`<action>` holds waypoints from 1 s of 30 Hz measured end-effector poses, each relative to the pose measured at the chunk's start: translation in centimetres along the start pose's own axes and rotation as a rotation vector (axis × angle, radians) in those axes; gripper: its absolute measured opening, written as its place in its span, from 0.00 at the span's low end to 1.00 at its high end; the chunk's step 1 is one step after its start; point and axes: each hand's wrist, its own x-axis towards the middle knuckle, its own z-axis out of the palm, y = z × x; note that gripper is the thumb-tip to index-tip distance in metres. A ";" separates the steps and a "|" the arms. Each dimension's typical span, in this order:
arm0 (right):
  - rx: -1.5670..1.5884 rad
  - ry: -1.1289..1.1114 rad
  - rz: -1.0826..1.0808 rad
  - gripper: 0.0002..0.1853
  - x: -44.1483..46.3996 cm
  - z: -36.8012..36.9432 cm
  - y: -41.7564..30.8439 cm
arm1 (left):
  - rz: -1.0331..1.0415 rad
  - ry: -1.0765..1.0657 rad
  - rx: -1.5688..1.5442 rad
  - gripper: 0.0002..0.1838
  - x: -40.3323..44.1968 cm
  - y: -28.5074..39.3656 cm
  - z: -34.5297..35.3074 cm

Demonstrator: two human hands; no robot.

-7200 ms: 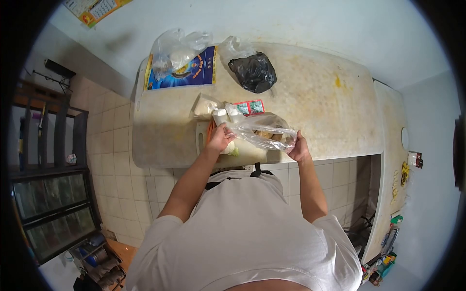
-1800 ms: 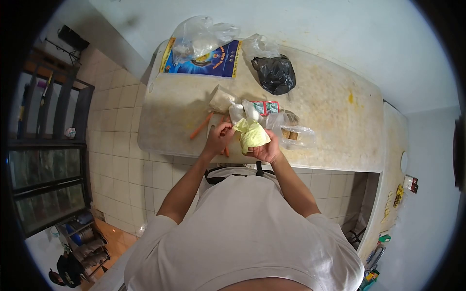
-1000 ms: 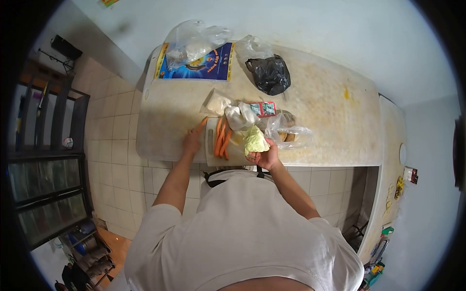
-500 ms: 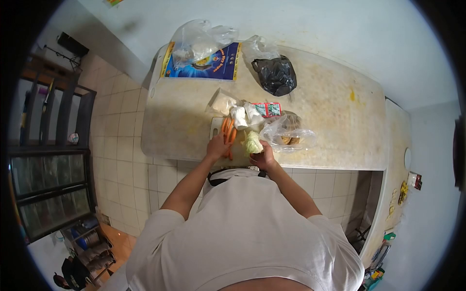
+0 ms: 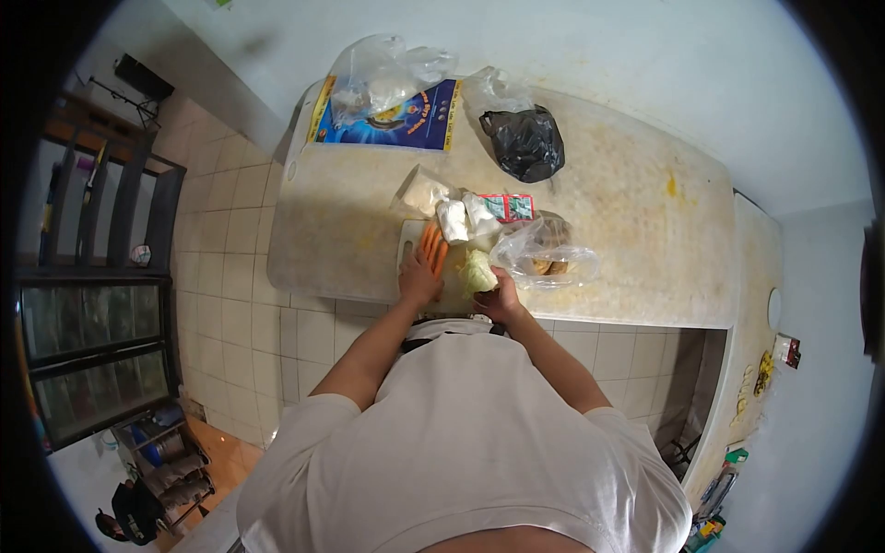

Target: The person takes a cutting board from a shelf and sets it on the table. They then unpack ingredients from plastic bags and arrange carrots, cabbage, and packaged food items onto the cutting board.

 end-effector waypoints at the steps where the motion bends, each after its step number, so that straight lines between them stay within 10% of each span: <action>1: 0.005 0.053 0.000 0.33 -0.4 0.5 0.0 | -0.004 0.001 -0.017 0.52 0.3 -0.1 0.1; 9: -0.063 0.087 -0.025 0.41 -1.0 0.4 -0.4 | -0.139 -0.101 -0.289 0.27 0.7 0.2 -4.3; 30: -0.671 0.290 -0.139 0.34 -0.1 2.2 -1.0 | -0.243 -0.165 -0.943 0.17 1.5 -4.2 -1.5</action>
